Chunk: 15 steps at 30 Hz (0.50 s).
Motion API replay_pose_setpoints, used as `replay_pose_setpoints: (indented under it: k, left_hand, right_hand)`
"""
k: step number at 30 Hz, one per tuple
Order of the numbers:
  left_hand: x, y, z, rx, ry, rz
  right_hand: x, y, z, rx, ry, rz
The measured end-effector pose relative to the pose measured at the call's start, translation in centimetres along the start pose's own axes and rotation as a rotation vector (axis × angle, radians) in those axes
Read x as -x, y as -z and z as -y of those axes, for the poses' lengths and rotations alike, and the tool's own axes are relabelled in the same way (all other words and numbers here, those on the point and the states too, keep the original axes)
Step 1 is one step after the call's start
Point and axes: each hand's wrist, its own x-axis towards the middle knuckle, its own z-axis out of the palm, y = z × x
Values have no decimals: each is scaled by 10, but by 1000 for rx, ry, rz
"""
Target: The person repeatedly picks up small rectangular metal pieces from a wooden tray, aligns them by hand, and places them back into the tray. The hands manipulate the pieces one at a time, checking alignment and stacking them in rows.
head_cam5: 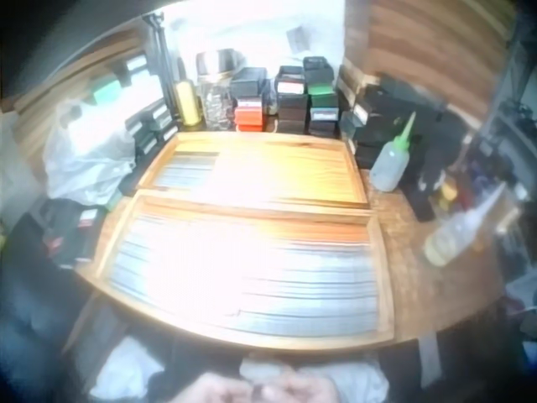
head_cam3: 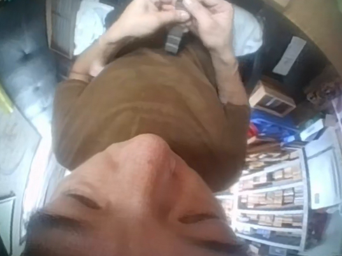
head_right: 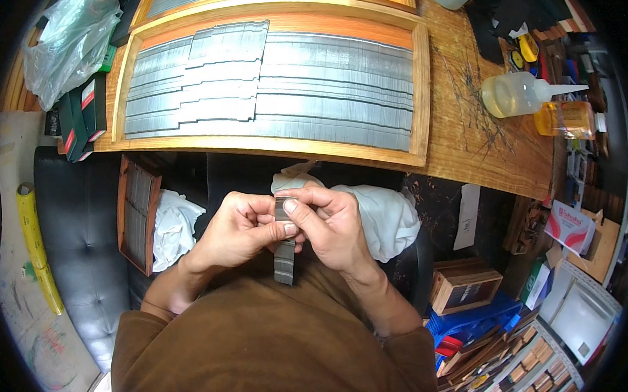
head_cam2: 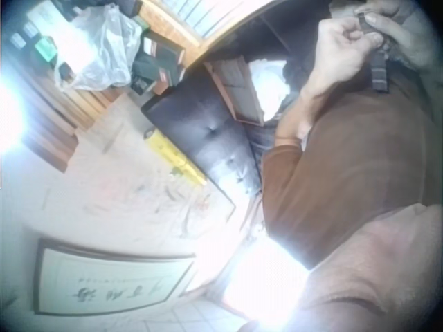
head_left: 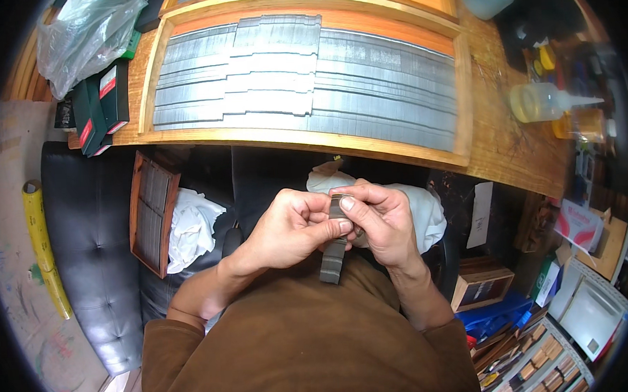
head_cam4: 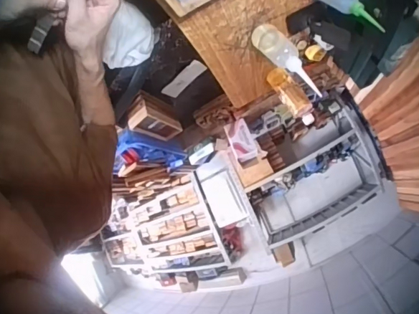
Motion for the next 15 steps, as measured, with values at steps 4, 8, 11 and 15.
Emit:
replay_pose_setpoints:
  k: [4,8,11,15]
  left_hand:
    - [-1,0,0,5,42,-8]
    - [-1,1,-3,32,81,-13]
    - [-8,6,-9,43,105,-46]
    - [-27,22,-16,-53,122,-69]
  right_hand:
    - [2,-4,-1,-28,-16,-23]
    - [0,0,-3,-67,-56,-1]
    - [-4,0,0,-143,-133,3]
    - [-15,6,-11,-185,-62,-9]
